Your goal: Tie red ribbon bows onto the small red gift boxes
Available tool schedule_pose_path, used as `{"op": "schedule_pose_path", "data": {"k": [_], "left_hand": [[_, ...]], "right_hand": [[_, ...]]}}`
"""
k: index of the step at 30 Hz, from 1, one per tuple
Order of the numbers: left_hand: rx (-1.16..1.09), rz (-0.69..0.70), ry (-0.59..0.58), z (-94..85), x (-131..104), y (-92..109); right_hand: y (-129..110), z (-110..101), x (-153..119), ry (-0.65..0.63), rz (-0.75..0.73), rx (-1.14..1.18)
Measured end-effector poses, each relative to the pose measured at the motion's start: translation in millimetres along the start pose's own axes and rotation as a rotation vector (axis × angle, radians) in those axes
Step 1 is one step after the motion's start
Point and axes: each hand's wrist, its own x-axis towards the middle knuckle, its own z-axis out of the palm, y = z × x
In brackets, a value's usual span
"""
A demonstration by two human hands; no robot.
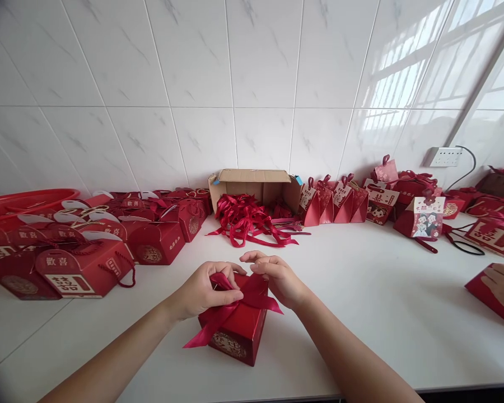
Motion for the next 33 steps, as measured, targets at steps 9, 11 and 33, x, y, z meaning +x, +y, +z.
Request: {"op": "schedule_pose_path", "data": {"k": [9,11,33], "left_hand": [[-0.034,0.003,-0.023,-0.4,1.0,-1.0],[-0.04,0.004,-0.032,-0.3,1.2,-0.9],[-0.487,0.086,0.123,-6.8,-1.5,-26.4]], "right_hand": [[5.4,4.1,-1.5,0.084,-0.017,0.082],[5.1,4.0,-1.6,0.092,-0.027,0.051],[15.1,-10.6,-47.5,0.111,-0.292,-0.409]]}}
